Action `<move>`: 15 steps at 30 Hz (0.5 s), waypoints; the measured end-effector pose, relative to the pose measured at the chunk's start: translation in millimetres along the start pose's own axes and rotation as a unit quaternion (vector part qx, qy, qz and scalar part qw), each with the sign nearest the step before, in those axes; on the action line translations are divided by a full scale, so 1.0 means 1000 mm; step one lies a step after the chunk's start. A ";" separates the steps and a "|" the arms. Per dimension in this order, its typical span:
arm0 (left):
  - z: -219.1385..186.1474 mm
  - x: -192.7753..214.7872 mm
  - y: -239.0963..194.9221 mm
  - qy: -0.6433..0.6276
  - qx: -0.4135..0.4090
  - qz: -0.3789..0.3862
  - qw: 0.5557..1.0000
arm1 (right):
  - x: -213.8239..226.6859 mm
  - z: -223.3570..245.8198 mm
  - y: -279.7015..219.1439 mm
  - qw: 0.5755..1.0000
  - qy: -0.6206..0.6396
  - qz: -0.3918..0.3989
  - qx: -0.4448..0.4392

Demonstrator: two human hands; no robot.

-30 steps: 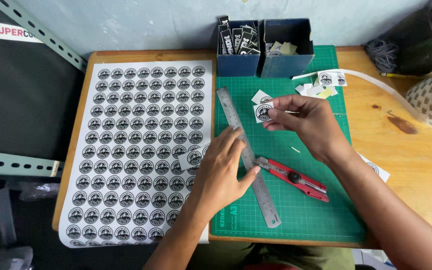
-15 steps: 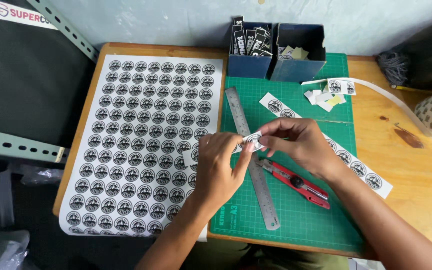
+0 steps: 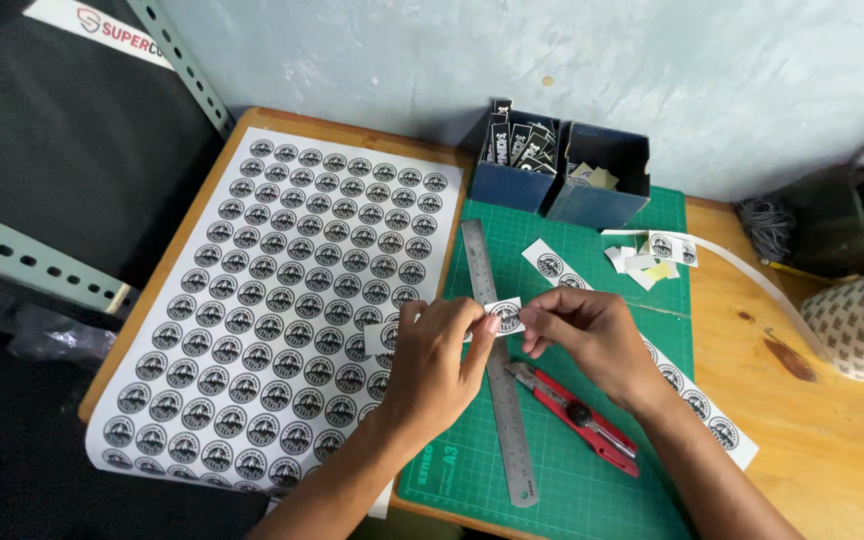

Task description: The person cuts individual circular stickers from a long strip using a ruler and a utility knife on a green cutting mat. They repeatedly align the ruler, slice the paper, and separate the cut stickers, placing them into a nearby box.

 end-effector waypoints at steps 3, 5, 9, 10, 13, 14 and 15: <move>-0.001 0.002 0.001 -0.023 0.009 -0.002 1.000 | 0.002 0.001 0.003 1.000 -0.020 0.016 0.015; 0.000 0.002 -0.001 -0.029 0.018 0.003 0.999 | 0.001 0.001 0.001 0.999 -0.030 0.029 0.016; 0.002 0.000 0.002 -0.034 0.021 0.012 0.999 | 0.004 0.002 0.001 0.996 -0.063 0.061 0.027; 0.002 0.000 0.002 -0.033 0.016 0.014 0.999 | 0.006 0.003 0.001 0.996 -0.059 0.058 0.030; 0.002 -0.001 0.002 -0.044 0.019 0.025 0.999 | 0.005 0.007 0.001 0.994 -0.073 0.077 0.020; 0.002 -0.001 0.002 -0.039 0.019 0.020 0.999 | 0.003 0.010 0.000 0.992 -0.085 0.088 0.018; 0.002 -0.001 0.002 -0.035 0.018 0.015 0.999 | 0.002 0.013 0.000 0.990 -0.097 0.098 0.016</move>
Point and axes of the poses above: each hand's wrist, its own y-axis towards the middle knuckle, its own x-axis out of the back of the hand, z = x × y, the point moved 6 cm from there along y, towards the middle knuckle, and after that the axes turned 7 degrees about y, right-handed, at the moved point
